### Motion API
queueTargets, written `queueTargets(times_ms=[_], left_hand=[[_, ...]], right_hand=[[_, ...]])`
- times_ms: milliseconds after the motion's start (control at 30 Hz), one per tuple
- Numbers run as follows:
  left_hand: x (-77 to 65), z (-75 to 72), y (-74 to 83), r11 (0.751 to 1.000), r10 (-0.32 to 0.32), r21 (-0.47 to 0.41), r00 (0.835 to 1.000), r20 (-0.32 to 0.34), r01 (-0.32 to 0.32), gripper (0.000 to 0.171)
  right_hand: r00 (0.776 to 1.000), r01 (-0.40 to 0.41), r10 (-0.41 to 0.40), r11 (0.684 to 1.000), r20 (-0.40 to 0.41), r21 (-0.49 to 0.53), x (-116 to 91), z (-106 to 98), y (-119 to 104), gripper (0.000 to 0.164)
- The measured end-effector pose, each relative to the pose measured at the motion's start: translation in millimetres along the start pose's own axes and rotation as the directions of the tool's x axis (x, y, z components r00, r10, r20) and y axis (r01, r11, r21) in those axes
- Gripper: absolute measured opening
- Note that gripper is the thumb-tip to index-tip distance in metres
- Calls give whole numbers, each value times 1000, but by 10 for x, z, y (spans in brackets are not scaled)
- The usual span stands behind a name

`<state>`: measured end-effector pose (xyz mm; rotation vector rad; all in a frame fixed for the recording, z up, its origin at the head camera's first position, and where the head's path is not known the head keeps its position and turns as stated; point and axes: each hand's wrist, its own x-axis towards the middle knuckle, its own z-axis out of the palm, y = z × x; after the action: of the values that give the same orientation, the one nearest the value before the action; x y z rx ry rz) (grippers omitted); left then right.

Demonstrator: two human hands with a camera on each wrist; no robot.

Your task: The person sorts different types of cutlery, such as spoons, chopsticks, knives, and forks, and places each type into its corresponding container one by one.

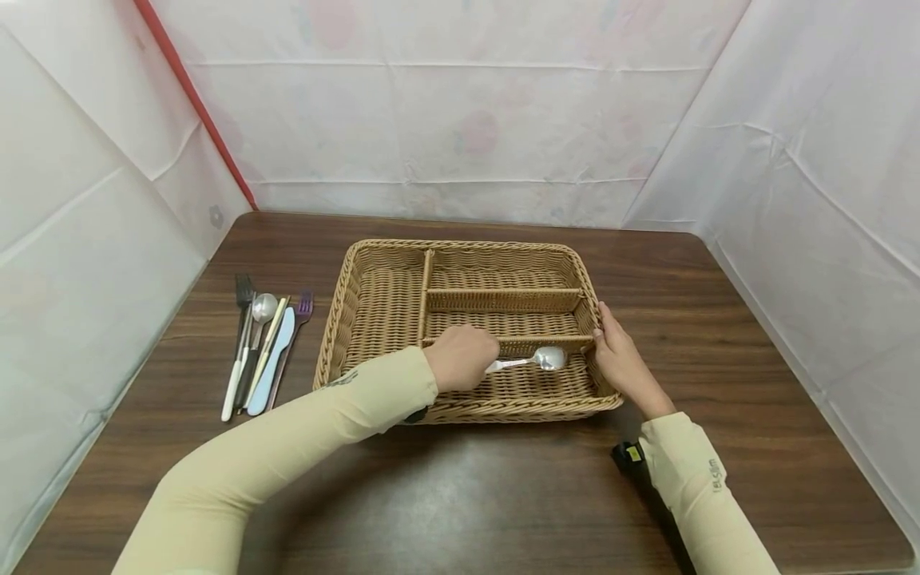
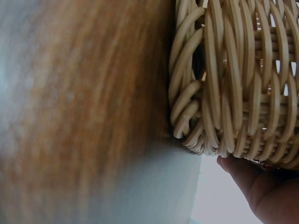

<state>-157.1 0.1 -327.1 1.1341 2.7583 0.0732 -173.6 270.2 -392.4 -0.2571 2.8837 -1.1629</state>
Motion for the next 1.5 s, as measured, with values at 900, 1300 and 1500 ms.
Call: queueTargets(times_ms=[900,1300,1500], left_hand=[[269,93,218,966,-102,259,915,390,-3,18],[413,240,291,955,-137,295,846,515,-25,33],[460,279,287,957,-144,289,835,531,-19,38]], right_hand=[[1000,3,-3,1000,6,-5,-17,0,-12,53],[1000,-7,8,1000,22,-5,-18,-9,-14,53],[1000,3,-3,1000,19,-13,-17,-11,-12,53]])
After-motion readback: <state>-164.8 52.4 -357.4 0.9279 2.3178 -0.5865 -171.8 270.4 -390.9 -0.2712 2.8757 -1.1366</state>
